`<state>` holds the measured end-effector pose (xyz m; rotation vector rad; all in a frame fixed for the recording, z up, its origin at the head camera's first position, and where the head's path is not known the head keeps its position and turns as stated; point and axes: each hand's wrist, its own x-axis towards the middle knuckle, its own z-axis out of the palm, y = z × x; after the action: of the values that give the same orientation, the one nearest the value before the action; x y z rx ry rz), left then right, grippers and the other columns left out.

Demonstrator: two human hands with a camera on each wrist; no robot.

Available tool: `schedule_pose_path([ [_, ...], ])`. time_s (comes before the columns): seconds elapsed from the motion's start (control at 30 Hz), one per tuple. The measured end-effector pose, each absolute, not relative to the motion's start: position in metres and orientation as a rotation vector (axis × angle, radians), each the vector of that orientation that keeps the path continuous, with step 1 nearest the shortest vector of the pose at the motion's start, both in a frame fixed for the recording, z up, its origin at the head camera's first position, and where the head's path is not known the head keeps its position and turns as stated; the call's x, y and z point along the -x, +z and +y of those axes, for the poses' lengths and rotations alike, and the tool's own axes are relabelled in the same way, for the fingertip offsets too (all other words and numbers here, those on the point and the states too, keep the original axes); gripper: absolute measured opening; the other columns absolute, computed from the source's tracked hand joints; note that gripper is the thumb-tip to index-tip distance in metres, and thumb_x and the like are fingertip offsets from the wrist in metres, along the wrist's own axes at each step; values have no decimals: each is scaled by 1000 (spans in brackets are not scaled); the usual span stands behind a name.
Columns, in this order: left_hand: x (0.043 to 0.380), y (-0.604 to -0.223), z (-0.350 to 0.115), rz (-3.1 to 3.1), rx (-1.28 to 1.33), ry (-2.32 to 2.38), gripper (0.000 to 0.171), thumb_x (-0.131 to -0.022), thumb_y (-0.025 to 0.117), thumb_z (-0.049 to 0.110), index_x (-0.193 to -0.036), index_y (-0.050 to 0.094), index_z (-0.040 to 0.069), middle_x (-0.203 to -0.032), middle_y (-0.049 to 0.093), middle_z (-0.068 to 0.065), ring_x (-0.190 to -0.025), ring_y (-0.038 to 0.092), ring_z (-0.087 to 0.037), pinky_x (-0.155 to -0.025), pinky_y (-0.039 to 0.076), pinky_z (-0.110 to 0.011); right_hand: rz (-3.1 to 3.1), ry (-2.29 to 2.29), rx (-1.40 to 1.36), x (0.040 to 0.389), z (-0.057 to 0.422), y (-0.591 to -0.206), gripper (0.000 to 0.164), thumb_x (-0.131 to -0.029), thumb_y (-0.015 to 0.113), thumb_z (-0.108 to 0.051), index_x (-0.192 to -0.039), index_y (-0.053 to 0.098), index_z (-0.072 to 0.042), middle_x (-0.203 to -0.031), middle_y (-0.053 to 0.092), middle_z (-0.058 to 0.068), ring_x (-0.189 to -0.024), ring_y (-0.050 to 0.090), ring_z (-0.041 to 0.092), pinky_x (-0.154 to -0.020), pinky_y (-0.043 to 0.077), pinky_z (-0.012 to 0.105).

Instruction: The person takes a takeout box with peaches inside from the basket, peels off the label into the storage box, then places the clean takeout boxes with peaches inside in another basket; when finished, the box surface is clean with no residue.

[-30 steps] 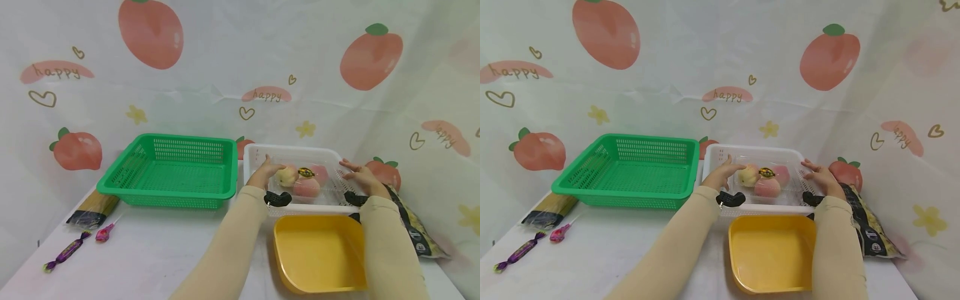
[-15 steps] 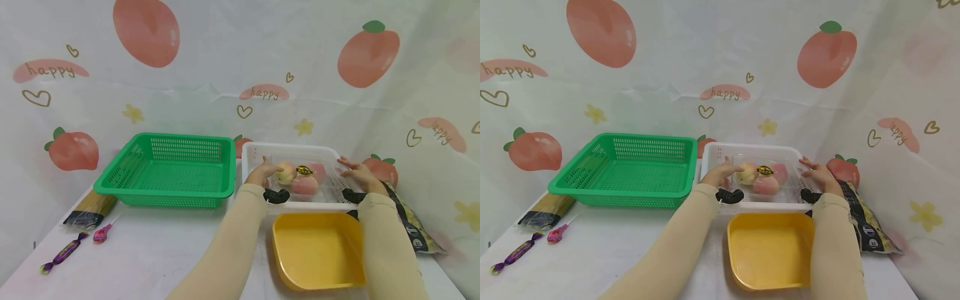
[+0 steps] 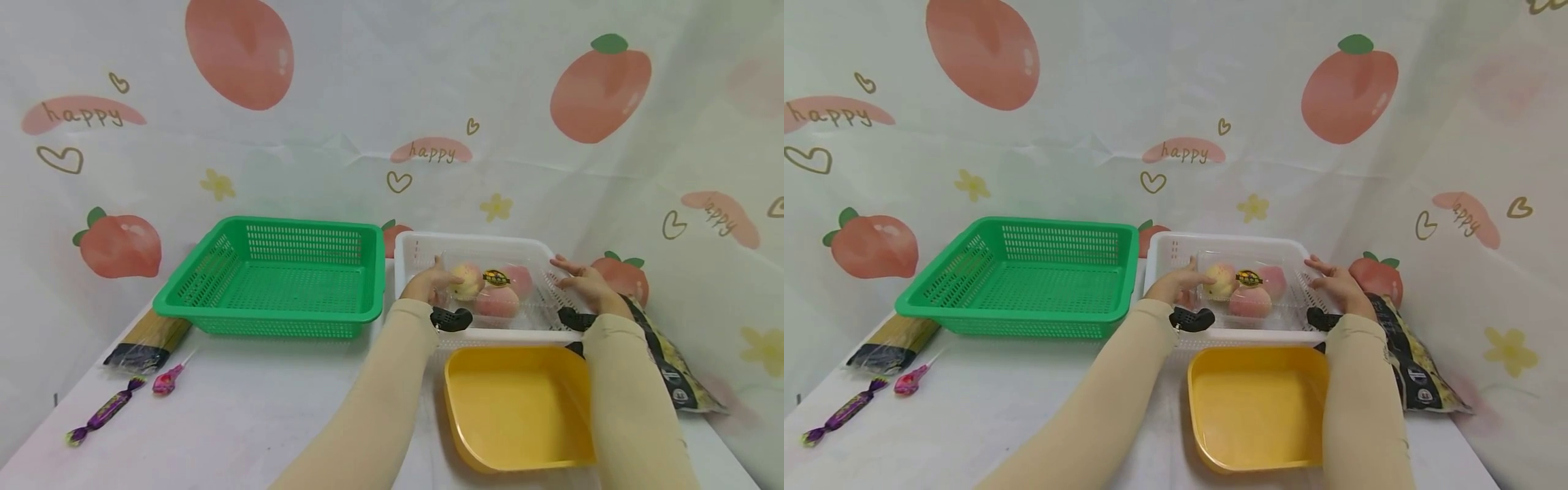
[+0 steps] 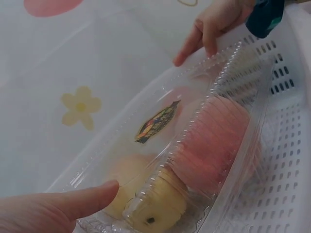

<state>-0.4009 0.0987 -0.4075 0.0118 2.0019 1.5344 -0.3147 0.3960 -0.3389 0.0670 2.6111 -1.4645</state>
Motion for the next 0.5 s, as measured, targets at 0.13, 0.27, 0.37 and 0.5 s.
schedule_pose_path([
  [0.13, 424, -429, 104, 2032, -58, 1535, 109, -79, 73, 39, -144, -15, 43, -158, -5, -2, -113, 45, -26, -74, 52, -34, 2624, -1447, -56, 315, 399, -339, 61, -90, 54, -3, -143, 25, -1, -154, 0, 8, -143, -3, 36, -114, 8, 55],
  [0.27, 392, -398, 96, 2033, -48, 1579, 99, -84, 69, 31, -146, -8, 42, -159, -4, -2, -67, 54, -19, -56, 49, -26, 2648, -1419, -60, 317, 401, -340, 61, -89, 55, -4, -143, 26, -2, -154, 1, 7, -143, -2, 37, -114, 8, 57],
  [0.37, 349, -357, 85, 2078, -23, 1578, 86, -92, 59, 23, -149, -4, 36, -159, -4, -5, -44, 44, -14, -43, 39, -20, 2658, -1416, -63, 318, 401, -341, 62, -89, 56, -4, -143, 27, -2, -155, 2, 7, -143, -2, 37, -113, 7, 59],
  [0.5, 328, -338, 80, 2124, 11, 1580, 77, -95, 53, 20, -150, 2, 32, -158, -1, -8, -40, 30, -9, -38, 29, -17, 2652, -1431, -53, 319, 400, -342, 61, -88, 54, -1, -143, 28, -1, -155, 2, 10, -143, -5, 37, -112, 2, 60],
])
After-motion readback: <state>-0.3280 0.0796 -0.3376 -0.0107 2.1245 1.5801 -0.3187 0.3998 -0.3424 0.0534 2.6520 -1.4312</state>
